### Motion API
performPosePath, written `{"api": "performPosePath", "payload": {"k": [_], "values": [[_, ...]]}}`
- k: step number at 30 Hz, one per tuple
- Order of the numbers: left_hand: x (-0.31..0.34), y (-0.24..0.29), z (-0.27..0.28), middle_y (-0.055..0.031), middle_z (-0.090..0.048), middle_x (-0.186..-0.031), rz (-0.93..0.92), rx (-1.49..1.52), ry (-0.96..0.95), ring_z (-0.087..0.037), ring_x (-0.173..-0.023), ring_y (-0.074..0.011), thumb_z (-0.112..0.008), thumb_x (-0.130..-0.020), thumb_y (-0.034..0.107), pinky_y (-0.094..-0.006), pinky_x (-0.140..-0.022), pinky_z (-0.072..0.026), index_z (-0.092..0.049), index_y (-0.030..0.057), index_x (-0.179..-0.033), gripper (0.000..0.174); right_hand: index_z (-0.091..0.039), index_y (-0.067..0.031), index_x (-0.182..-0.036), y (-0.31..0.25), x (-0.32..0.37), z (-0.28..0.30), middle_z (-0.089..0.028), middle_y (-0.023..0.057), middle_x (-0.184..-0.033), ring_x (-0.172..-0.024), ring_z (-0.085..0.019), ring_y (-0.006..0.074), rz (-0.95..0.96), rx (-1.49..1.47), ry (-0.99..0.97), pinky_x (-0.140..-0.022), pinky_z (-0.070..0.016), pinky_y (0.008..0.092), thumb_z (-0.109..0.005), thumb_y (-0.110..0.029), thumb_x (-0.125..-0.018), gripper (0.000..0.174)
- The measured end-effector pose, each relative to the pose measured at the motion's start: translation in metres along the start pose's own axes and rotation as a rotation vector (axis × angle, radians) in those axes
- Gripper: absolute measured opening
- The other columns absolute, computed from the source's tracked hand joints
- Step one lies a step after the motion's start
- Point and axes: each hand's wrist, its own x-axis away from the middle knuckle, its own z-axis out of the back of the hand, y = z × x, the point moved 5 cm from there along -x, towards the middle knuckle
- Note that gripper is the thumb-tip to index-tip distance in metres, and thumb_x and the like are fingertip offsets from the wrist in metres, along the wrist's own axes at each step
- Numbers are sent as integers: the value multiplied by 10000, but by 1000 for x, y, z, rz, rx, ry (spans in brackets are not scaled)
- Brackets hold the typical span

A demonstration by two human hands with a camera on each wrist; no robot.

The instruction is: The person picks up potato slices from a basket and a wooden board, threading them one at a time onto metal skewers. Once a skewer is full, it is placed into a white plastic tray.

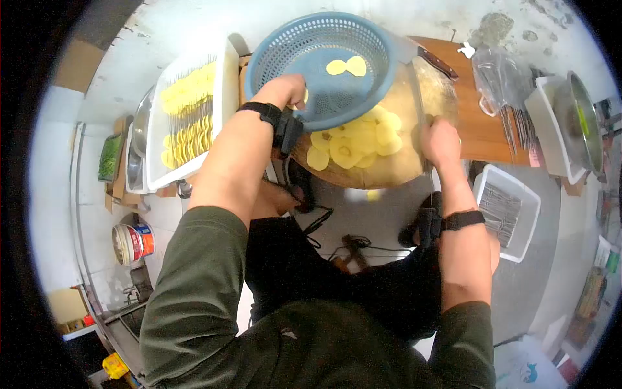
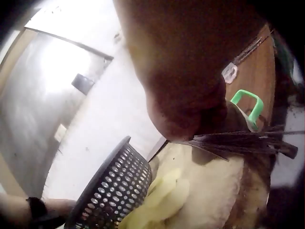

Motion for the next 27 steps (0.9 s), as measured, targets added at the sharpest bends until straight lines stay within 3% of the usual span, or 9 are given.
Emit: {"api": "performPosePath", "payload": {"k": [5,7,11,13,15,18,19,21,27], "values": [[-9,-16,-6,-241,-662,-1031,-102,104,86,-648,-938,-366,-881,-535,325,-432,-801,-521,-626,-56,-1065,701,-647,28,-955,-5,5,8,-631,313,-957,-948,-611,454,10,-69,48,-861,-474,496,-500,-274,-832,357],[-19,-19,-15,-227,-661,-1050,-135,27,-3,-643,-955,-365,-841,-606,328,-422,-821,-512,-621,-12,-1104,642,-636,36,-946,-6,6,11,-629,318,-956,-947,-608,460,52,-83,67,-866,-474,492,-503,-263,-834,347],[25,-13,8,-212,-676,-943,-327,169,334,-652,-853,-338,-683,-793,320,-403,-767,-508,-656,0,-1053,413,-628,40,-948,-1,2,3,-627,318,-951,-945,-605,460,45,-89,87,-862,-473,495,-506,-259,-838,342],[53,-12,26,-195,-678,-927,-239,547,286,-650,-803,-317,-667,-807,317,-392,-751,-507,-653,11,-1063,399,-629,41,-937,3,0,0,-634,312,-929,-938,-612,451,63,-118,134,-845,-481,479,-508,-242,-843,322],[65,-8,30,-152,-686,-879,-223,617,302,-658,-770,-242,-656,-838,290,-353,-671,-505,-648,2,-1059,363,-629,33,-924,5,3,1,-644,289,-915,-917,-622,436,60,-171,156,-835,-483,480,-522,-232,-851,295],[91,-7,30,-50,-666,-882,-207,1185,344,-634,-711,-109,-579,-924,226,-220,-543,-460,-614,5,-1088,278,-631,26,-915,7,9,9,-658,262,-897,-894,-636,412,34,-298,211,-812,-491,467,-545,-231,-860,277],[99,-4,26,-50,-666,-882,-213,1194,347,-634,-711,-109,-579,-924,226,-220,-543,-460,-614,5,-1088,278,-633,26,-920,8,10,12,-660,259,-893,-892,-641,405,11,-374,241,-798,-496,453,-554,-242,-860,285],[113,0,16,-56,-658,-972,-216,1646,315,-640,-712,-133,-565,-936,240,-218,-552,-475,-560,23,-1176,324,-634,30,-942,16,9,-4,-661,258,-892,-880,-649,388,29,-464,212,-780,-500,435,-573,-255,-859,303],[117,8,21,-46,-655,-969,-430,1726,361,-641,-697,-134,-578,-937,297,-239,-578,-475,-549,45,-1160,337,-616,40,-1067,-29,59,-35,-675,247,-907,-843,-676,328,23,-469,-18,-777,-517,393,-712,-324,-784,471]]}}
